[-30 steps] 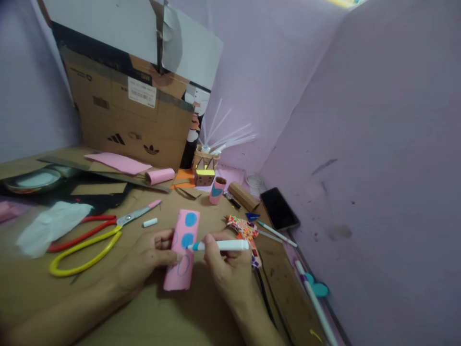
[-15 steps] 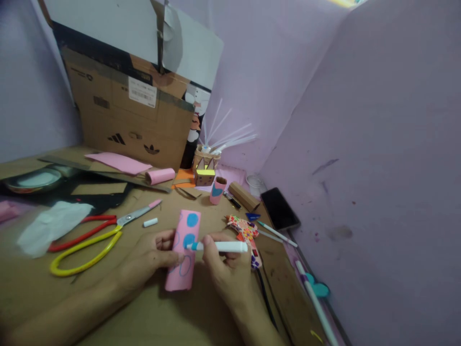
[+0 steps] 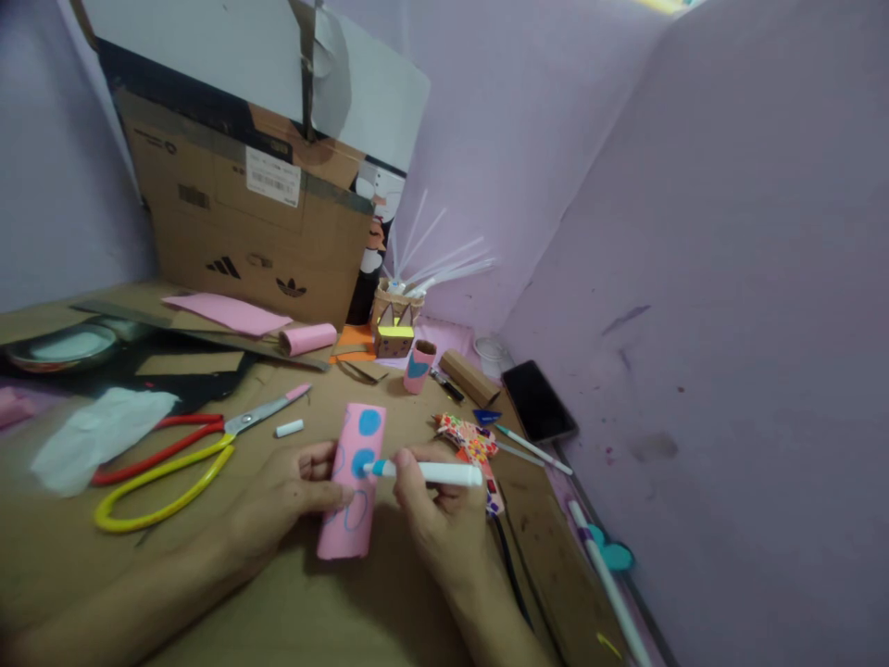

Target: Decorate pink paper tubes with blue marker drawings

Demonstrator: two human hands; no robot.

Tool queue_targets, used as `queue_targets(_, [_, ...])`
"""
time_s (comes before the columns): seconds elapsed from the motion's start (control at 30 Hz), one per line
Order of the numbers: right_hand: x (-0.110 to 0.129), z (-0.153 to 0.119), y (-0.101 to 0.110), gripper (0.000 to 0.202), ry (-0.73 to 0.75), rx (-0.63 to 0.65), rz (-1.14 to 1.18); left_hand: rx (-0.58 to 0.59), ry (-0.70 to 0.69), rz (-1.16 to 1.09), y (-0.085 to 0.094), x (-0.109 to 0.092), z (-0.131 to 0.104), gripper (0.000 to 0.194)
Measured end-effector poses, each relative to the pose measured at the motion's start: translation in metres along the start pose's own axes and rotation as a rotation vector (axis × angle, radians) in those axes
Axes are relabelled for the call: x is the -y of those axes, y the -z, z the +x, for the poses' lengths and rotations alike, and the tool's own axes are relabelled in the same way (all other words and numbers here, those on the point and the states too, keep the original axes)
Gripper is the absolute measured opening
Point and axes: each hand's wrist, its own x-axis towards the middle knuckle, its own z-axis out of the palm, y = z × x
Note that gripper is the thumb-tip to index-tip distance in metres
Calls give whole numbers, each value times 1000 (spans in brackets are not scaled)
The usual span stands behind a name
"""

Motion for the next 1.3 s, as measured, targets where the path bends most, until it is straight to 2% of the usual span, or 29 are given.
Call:
queue_targets(0.53, [1, 2, 1, 23, -7, 0, -9, -18, 6, -8, -1, 0, -1, 30])
queue_targets(0.77, [3, 3, 2, 28, -17, -53, 10, -5, 0, -16, 0, 1, -1, 31])
queue_targets(0.93, [1, 2, 0, 23, -60, -56, 52, -6, 13, -30, 0, 0, -1, 25])
queue_targets(1.3, [7, 4, 1, 24, -7, -74, 8, -11, 14, -2, 1, 1, -1, 30])
